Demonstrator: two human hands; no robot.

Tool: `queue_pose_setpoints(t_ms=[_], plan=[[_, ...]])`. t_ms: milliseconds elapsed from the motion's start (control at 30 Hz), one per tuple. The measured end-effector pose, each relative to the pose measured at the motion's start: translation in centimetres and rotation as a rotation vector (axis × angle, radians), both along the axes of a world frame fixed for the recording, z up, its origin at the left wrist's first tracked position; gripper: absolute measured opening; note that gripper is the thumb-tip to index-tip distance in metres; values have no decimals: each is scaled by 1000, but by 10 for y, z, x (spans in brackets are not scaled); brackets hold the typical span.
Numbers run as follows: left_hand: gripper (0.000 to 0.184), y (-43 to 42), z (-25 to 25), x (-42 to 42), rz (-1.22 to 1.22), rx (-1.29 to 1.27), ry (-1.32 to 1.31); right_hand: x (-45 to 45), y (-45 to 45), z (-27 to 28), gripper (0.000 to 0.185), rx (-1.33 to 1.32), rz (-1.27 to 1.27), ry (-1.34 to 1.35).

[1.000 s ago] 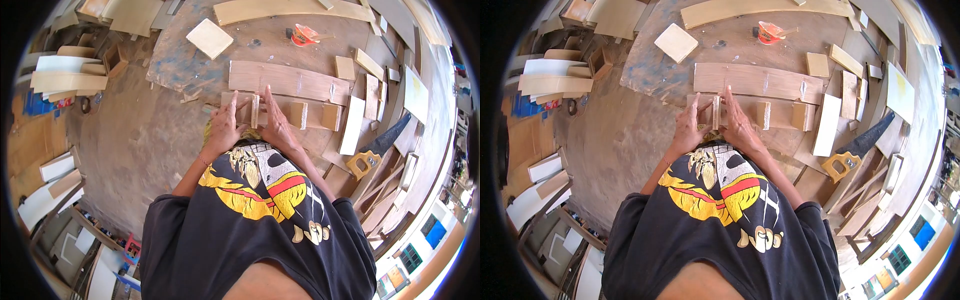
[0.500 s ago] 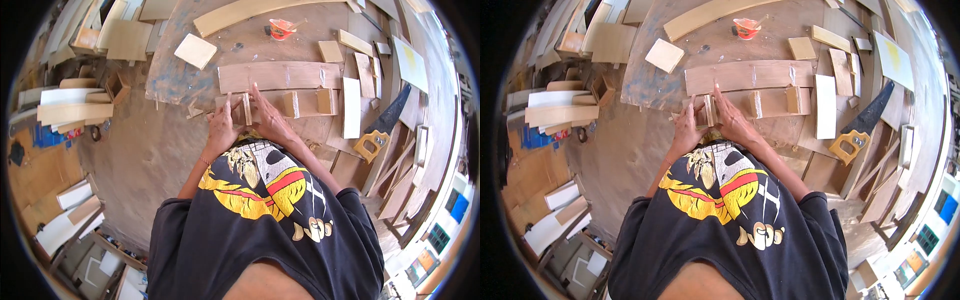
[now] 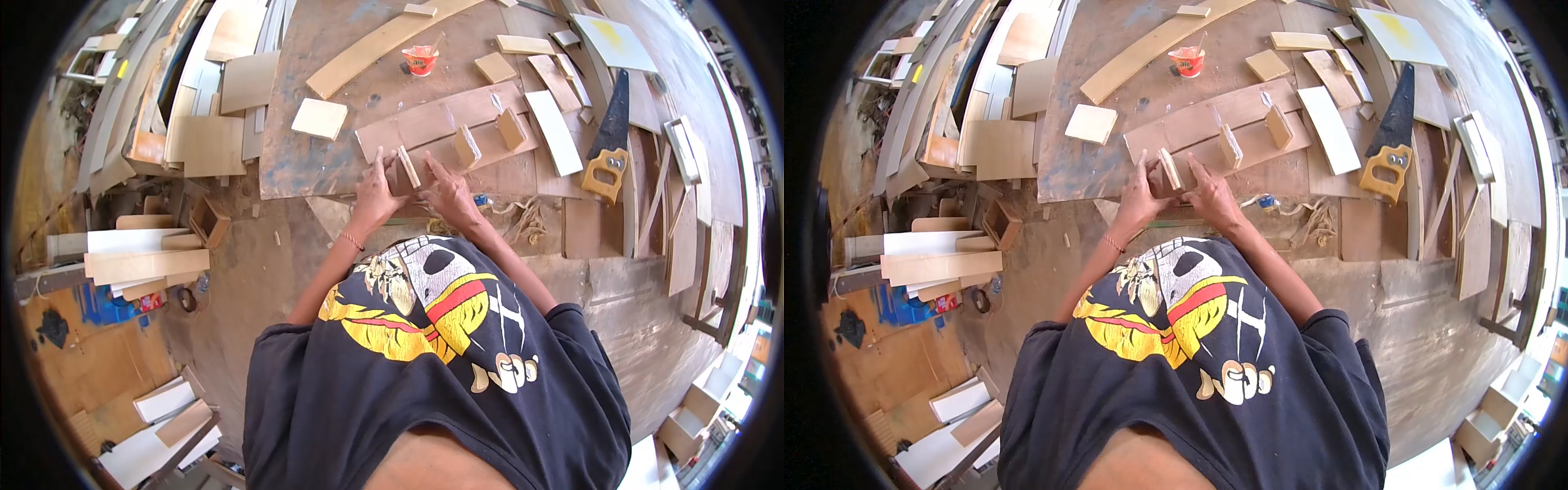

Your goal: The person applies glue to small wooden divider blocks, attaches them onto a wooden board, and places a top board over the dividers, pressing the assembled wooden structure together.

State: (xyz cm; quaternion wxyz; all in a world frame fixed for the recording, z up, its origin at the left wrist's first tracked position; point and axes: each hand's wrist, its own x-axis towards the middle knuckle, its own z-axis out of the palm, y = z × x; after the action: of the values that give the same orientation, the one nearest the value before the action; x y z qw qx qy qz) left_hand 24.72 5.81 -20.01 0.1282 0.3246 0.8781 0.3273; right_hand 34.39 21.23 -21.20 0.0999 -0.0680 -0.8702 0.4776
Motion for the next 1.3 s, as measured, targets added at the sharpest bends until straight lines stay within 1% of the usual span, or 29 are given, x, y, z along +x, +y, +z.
queue_pose_setpoints(t_ms=[67, 100, 133, 200, 233, 300, 433, 467, 567, 700, 767, 867, 967, 1100, 1133, 1167, 1200, 1233, 1267, 1300], plan=[[117, -9, 9, -1, -11, 9, 3, 7, -18, 8, 64, 44, -124, 45], [118, -7, 10, 1, -10, 9, 4, 10, -20, 6, 64, 40, -133, 46], [115, -6, 12, 3, 10, -7, -22, 11, -23, 4, 59, 64, -168, 75], [115, -5, 9, 3, -7, 1, -1, 14, -27, 2, 50, 93, -223, 139], [116, 10, -8, 1, 1, 7, 30, 12, -11, -17, 50, 88, -219, 153], [116, -3, -6, 0, -31, 49, 38, 14, -26, -9, 47, 100, -243, 214], [116, -10, 2, 2, -24, 81, 52, 14, -35, -1, 45, 67, -279, 213], [117, 10, -13, 0, -4, 102, 78, 8, -14, -18, 43, 63, -261, 206], [120, 11, -14, 0, -8, 113, 100, 6, -15, -18, 39, 73, -261, 190], [122, 25, -18, -4, -2, 130, 111, -3, -5, -36, 34, 126, -281, 222], [122, 26, -15, -3, 30, 98, 66, -4, -5, -39, 32, 133, -282, 234], [122, 25, -24, -5, 44, 57, 98, -1, -9, -35, 29, 115, -284, 234], [123, 20, -18, -3, 52, 44, 95, 1, -15, -31, 25, 106, -277, 226], [119, 16, -10, 4, 62, 110, 174, 1, -21, -30, 18, 154, -253, 241], [119, 16, -7, 4, 84, 37, 140, 2, -22, -29, 18, 159, -240, 239], [119, 29, -17, 1, 121, -36, 116, -3, -9, -42, 16, 155, -234, 260], [119, 29, -18, 1, 139, -28, 111, -3, -9, -42, 15, 158, -235, 269], [120, 27, -20, 2, 110, 38, 145, -3, -9, -42, 15, 166, -213, 267], [120, 26, -21, 2, 85, 103, 180, -2, -8, -41, 15, 146, -207, 230], [120, 25, -20, 2, 112, 112, 175, -2, -9, -39, 15, 128, -199, 192]])
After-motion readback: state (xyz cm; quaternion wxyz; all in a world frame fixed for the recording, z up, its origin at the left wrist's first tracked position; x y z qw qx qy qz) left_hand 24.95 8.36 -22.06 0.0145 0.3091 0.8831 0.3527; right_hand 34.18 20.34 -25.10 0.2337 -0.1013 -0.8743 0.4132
